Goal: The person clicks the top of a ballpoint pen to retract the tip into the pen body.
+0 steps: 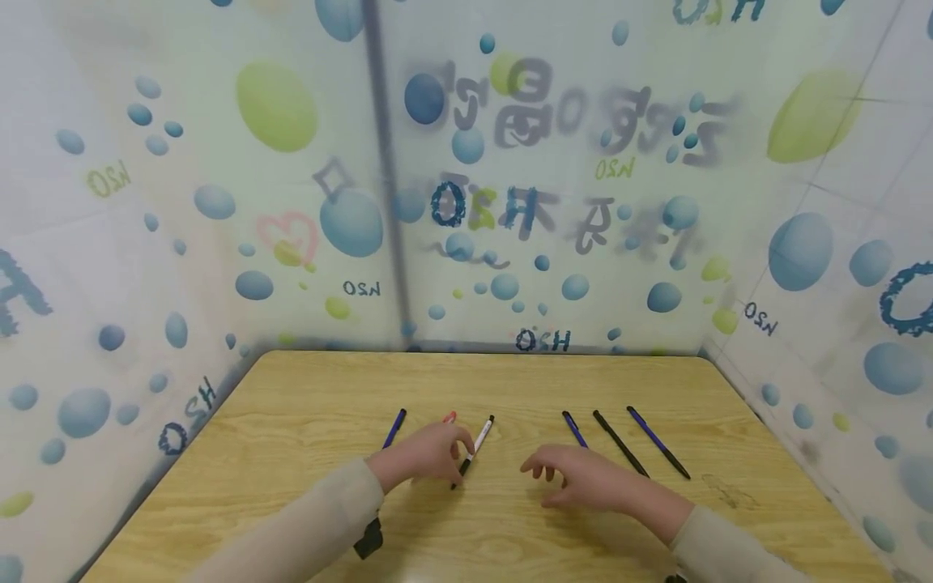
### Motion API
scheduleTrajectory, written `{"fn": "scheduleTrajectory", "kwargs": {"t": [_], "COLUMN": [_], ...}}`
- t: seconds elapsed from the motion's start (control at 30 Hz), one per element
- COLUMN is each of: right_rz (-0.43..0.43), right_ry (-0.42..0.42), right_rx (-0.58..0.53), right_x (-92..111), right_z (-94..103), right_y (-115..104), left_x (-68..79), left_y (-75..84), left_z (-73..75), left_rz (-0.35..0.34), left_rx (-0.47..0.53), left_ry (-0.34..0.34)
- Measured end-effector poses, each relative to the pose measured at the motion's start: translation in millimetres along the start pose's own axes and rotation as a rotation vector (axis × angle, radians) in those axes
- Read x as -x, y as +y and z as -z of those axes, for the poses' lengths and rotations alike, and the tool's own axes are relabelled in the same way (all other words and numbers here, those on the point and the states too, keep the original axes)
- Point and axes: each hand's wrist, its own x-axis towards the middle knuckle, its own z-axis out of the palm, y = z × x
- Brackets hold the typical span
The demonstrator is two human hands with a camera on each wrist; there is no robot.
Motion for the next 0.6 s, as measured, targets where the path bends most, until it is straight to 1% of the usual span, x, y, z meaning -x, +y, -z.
{"fn": "scheduleTrajectory", "kwargs": {"t": [0.1, 0.17, 0.23, 0.37, 0.47, 0.6], "right_rz": [0.004, 0.011, 0.019, 0.033, 0.040, 0.053], "right_ry": [-0.005, -0.012, -0.024, -0.044, -0.051, -0.053], "right_rx": [0.018, 0.042, 0.066, 0.102, 0.117, 0.158], "right_x": [-5.6, -9.3, -12.8, -19.6, -24.8, -31.8], "right_z": [0.3, 0.1, -0.2, -1.9, -4.3, -7.7], "right_y": [-1.3, -3.0, -5.3, -9.3, -11.0, -13.5], "left_x": [3.6, 5.5, 7.6, 10.8, 12.2, 13.0], "left_y": [0.3, -1.4, -4.7, -14.2, -20.8, -28.3], "left_z": [7.2, 10.9, 13.7, 16.7, 18.1, 18.2], "left_rz": [-0.003, -0.022, -0.048, -0.076, -0.074, -0.035], "left_rx": [-0.017, -0.032, -0.049, -0.089, -0.122, -0.157], "left_ry": [0.012, 0.024, 0.037, 0.069, 0.093, 0.096]}}
